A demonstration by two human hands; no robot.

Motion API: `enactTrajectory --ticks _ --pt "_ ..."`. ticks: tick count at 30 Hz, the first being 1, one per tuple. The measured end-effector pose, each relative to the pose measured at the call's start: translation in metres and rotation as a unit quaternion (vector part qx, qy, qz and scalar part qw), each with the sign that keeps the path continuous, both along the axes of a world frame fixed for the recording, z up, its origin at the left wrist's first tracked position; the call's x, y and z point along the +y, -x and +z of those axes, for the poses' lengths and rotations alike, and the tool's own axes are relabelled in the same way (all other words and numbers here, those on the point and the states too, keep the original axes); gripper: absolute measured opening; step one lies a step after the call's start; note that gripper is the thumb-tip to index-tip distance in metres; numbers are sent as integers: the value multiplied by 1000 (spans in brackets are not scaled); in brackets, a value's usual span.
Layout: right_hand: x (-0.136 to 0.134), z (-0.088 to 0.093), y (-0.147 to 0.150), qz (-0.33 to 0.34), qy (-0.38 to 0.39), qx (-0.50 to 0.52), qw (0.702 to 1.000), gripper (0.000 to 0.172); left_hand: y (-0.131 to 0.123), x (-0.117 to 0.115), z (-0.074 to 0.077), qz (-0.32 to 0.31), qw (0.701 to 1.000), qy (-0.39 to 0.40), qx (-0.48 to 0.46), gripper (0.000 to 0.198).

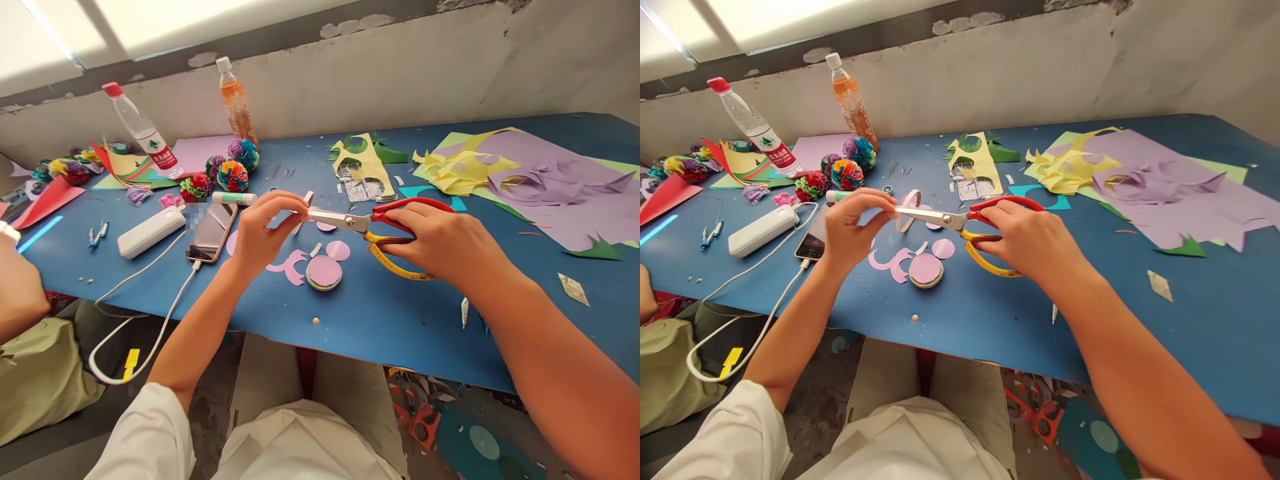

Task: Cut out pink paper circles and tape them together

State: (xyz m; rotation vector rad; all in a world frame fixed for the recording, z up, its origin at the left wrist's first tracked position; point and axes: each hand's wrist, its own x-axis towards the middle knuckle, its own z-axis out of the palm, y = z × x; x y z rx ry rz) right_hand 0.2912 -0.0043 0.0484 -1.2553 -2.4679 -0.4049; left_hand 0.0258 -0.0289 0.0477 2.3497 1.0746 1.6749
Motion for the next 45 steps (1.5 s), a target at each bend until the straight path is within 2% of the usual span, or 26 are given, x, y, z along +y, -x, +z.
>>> enactTrajectory --ticks 2,4,7,10,14,17,25,30,38,45 --pt "2 -1 0 -10 16 18 1000 35 -12 -7 2 -60 994 87 30 7" --pt "5 -2 0 -21 35 33 999 35 -26 -11 6 -88 974 187 90 11" --pt "9 -3 -2 -41 61 49 996 35 -44 -5 11 -71 932 295 197 15" --pt "12 -5 -4 -59 75 47 994 36 -52 14 12 -64 893 347 279 16" --pt "16 -9 -6 -70 86 33 993 39 -53 40 6 -137 847 433 275 9" --pt "17 -11 -6 -75 92 45 992 39 -52 49 0 -169 822 484 249 9" --pt "17 -11 -5 -87 113 65 988 38 -49 54 -3 -190 805 505 247 7" --pt "17 -11 -4 -97 127 55 986 38 -49 56 -3 -186 806 510 237 4" --pt "17 -11 -2 -97 134 49 985 39 -51 51 -2 -168 813 485 274 8" --pt "17 -11 -4 -89 119 48 988 40 -45 54 -1 -212 807 491 250 8"
